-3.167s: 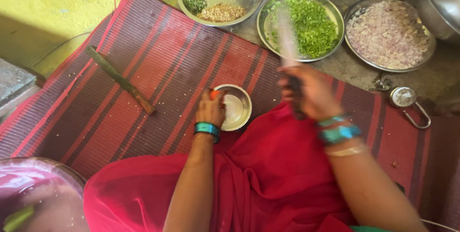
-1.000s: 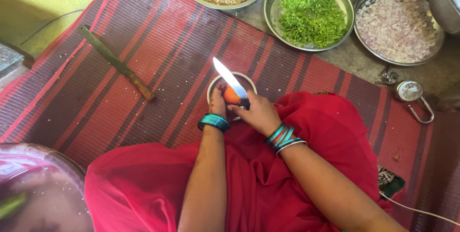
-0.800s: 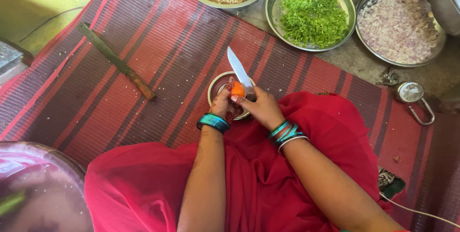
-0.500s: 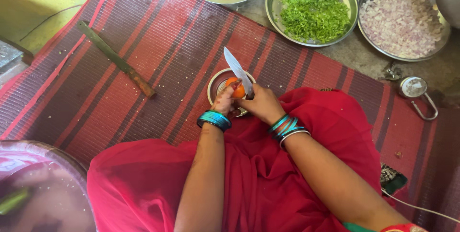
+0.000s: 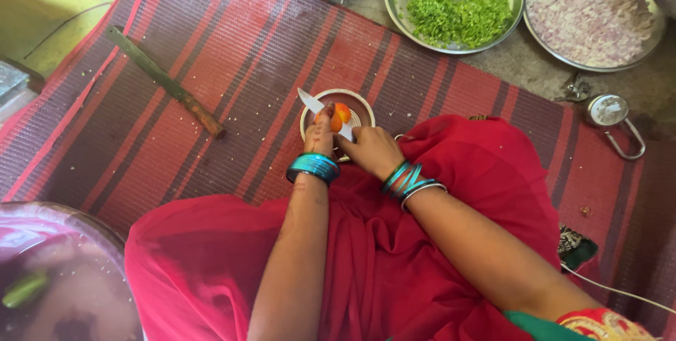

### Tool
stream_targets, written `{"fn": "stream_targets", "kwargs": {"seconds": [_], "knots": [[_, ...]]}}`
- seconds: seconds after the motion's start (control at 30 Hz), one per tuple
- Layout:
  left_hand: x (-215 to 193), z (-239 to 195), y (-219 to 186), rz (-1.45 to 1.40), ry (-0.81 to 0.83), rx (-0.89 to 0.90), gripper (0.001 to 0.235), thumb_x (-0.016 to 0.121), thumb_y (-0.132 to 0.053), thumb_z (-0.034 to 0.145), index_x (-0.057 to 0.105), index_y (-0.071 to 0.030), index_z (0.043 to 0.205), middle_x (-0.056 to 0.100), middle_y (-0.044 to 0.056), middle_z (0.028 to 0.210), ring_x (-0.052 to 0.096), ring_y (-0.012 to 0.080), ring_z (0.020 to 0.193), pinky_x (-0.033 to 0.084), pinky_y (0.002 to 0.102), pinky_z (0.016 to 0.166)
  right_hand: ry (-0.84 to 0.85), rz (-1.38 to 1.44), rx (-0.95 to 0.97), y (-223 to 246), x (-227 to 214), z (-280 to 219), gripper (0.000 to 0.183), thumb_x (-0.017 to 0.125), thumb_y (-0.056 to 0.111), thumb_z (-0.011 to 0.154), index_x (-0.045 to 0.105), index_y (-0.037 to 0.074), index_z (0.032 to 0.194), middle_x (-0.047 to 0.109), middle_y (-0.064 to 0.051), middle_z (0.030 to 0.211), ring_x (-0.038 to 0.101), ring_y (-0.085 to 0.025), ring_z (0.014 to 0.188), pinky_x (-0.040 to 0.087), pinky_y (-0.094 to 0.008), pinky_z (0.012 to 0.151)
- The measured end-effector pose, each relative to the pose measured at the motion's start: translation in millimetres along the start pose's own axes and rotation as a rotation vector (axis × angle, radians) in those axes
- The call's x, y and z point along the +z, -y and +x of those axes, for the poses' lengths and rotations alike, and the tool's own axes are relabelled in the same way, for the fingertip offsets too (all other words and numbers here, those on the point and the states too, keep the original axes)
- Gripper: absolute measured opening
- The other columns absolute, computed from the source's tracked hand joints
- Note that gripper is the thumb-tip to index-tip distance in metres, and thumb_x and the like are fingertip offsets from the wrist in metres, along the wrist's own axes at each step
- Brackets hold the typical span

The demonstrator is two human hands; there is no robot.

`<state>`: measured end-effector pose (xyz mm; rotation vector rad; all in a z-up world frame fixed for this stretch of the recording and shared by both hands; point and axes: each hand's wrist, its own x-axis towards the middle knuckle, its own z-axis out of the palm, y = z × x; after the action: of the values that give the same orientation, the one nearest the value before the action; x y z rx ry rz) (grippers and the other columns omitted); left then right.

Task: The person sits on a mat and washes a tomato and a green chili in a bowl of water. They then place the tomato in a small metal bowl and use a knife to peel the skin off the tomato, collecting the peels in the bowl.

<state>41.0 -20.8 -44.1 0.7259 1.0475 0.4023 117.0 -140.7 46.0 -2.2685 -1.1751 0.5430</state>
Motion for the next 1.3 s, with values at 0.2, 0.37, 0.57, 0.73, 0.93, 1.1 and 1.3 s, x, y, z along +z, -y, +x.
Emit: {"fn": "stream_targets", "kwargs": {"seconds": [0.2,0.37,0.57,0.73,0.93,1.1,1.3], "knots": [[-5.7,32.2,28.6,0.079,0.102,0.232,0.054,0.059,-0.045,0.094,0.07,-0.001,0.122,0.071,0.008,0.113,0.066,0.0172,0.102,0.051,0.029,0.089,0.044,0.106,-0.085,-7.1,21.2,-0.3,0.048,0.05,0.041,0.099,0.071,-0.001,0.086,0.07,-0.027,0.085,0.069,-0.046,0.084,0.053,-0.055,0.077],[-6.4,46.1,43.6,-0.154,0.067,0.268,0.05,0.065,-0.034,0.096,0.069,0.009,0.122,0.07,0.013,0.115,0.065,0.0206,0.107,0.05,0.032,0.095,0.147,0.186,0.059,-17.9,44.3,5.0,0.06,0.045,0.048,0.101,0.075,-0.001,0.084,0.069,-0.025,0.077,0.07,-0.041,0.076,0.053,-0.05,0.071],[-20.7,68.2,51.1,-0.066,0.06,0.333,0.051,0.063,-0.036,0.094,0.07,0.006,0.123,0.071,0.01,0.119,0.066,0.0193,0.112,0.05,0.031,0.099,0.479,0.633,0.493,-12.4,48.6,10.1,0.073,0.039,0.07,0.095,0.059,0.007,0.066,0.053,-0.005,0.051,0.048,-0.017,0.036,0.039,-0.033,0.034],[-22.8,55.6,35.8,-0.123,-0.135,0.139,0.065,0.051,-0.063,0.097,0.063,-0.007,0.129,0.068,0.009,0.107,0.062,0.0192,0.086,0.051,0.033,0.073,0.728,0.992,0.584,-13.3,31.0,6.3,0.074,0.045,0.082,0.093,0.05,0.014,0.065,0.043,0.004,0.048,0.034,-0.005,0.033,0.03,-0.024,0.032],[-27.3,12.9,-5.7,-0.108,-0.121,-0.078,0.048,0.043,-0.052,0.098,0.065,-0.01,0.108,0.066,0.01,0.078,0.047,0.0181,0.045,0.04,0.034,0.038,0.387,0.723,0.224,2.9,-20.2,3.3,0.063,0.067,0.071,0.087,0.066,0.008,0.085,0.061,0.001,0.064,0.057,-0.012,0.053,0.046,-0.03,0.047],[-34.6,-26.3,-53.5,0.123,0.272,-0.066,0.045,0.041,-0.048,0.106,0.059,-0.007,0.099,0.046,0.002,0.058,0.035,0.013,0.039,0.026,0.028,0.034,0.065,0.054,-0.243,23.7,-57.2,12.0,0.067,0.08,0.066,0.074,0.065,0.003,0.094,0.073,-0.011,0.074,0.074,-0.032,0.069,0.057,-0.043,0.062],[-31.7,-53.9,-62.8,0.39,0.296,-0.051,0.045,0.036,-0.033,0.098,0.072,-0.011,0.114,0.055,0.003,0.061,0.041,0.0122,0.04,0.033,0.028,0.035,0.049,0.07,-0.401,26.5,-50.8,9.1,0.069,0.076,0.068,0.076,0.063,0.003,0.092,0.07,-0.017,0.075,0.072,-0.037,0.071,0.054,-0.046,0.061]]}}
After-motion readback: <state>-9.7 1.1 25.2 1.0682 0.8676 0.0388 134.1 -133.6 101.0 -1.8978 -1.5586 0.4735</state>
